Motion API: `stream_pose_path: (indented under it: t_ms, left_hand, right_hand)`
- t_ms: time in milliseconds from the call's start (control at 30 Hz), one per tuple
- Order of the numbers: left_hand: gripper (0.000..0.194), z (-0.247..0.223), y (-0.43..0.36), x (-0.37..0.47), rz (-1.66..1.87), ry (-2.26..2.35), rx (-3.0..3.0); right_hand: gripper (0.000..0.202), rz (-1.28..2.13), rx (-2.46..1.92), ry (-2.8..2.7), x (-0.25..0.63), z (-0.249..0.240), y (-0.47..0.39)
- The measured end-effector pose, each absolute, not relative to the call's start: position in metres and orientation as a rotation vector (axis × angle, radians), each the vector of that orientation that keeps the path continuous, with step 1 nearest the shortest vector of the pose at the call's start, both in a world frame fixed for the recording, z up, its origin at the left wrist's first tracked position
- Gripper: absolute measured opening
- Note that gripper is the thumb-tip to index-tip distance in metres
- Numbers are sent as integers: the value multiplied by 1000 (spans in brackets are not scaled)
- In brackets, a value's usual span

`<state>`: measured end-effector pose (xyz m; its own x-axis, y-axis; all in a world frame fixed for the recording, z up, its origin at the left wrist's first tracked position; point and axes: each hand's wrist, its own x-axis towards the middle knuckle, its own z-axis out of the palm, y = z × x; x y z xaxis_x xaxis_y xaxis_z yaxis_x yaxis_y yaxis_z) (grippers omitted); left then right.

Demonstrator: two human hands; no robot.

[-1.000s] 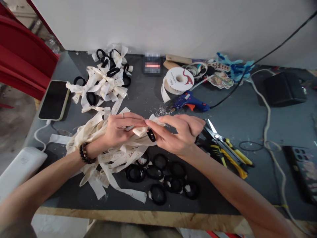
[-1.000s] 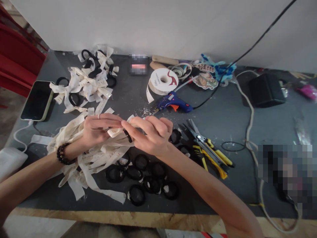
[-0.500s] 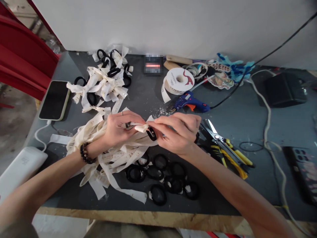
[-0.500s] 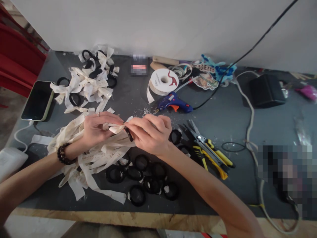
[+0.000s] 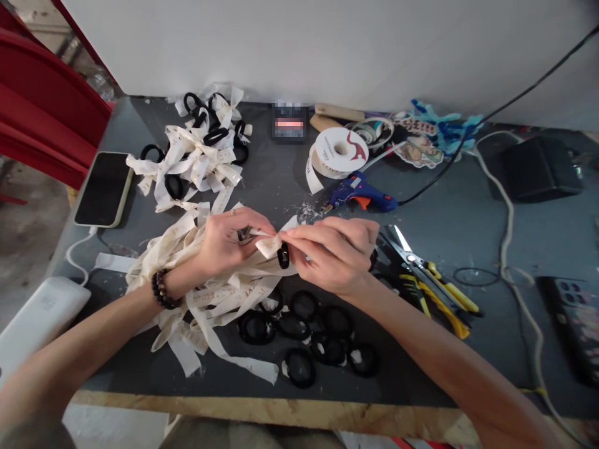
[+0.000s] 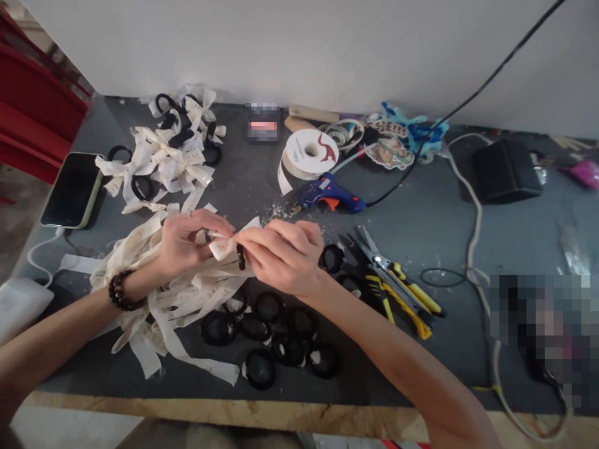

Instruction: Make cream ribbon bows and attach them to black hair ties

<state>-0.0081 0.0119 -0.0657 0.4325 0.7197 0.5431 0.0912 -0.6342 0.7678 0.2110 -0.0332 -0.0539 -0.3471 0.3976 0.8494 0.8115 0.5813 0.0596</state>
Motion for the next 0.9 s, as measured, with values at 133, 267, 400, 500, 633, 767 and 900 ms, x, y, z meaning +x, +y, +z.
stream_pose_path:
  t_ms: [133, 267, 400, 500, 633, 767, 900]
  left_hand:
    - [11, -66, 12, -9, 1152, 705, 1997]
    - [11, -67, 12, -8, 1130, 716, 2017]
    - [15, -67, 11, -8, 1113, 726, 2001]
    - [15, -67, 12, -9, 1112, 727, 1992]
    - [11, -67, 12, -9, 1110, 721, 1989]
    - [11, -67, 12, -8, 1114, 710, 1999]
    - [11, -66, 11, -8, 1121, 711, 2008]
  right_hand:
    - [11, -681, -931, -1997, 210, -57, -33]
    - [11, -688, -950, -2050, 214, -65, -36]
    - [13, -621, -952, -2073, 218, -69, -38]
    - [15, -637, -885, -2059, 216, -65, -37]
    - [18, -678, -811, -2010, 212, -58, -34]
    - [14, -647, -831, -2015, 211, -58, -35]
    - [21, -660, -859, -2005, 212, -62, -35]
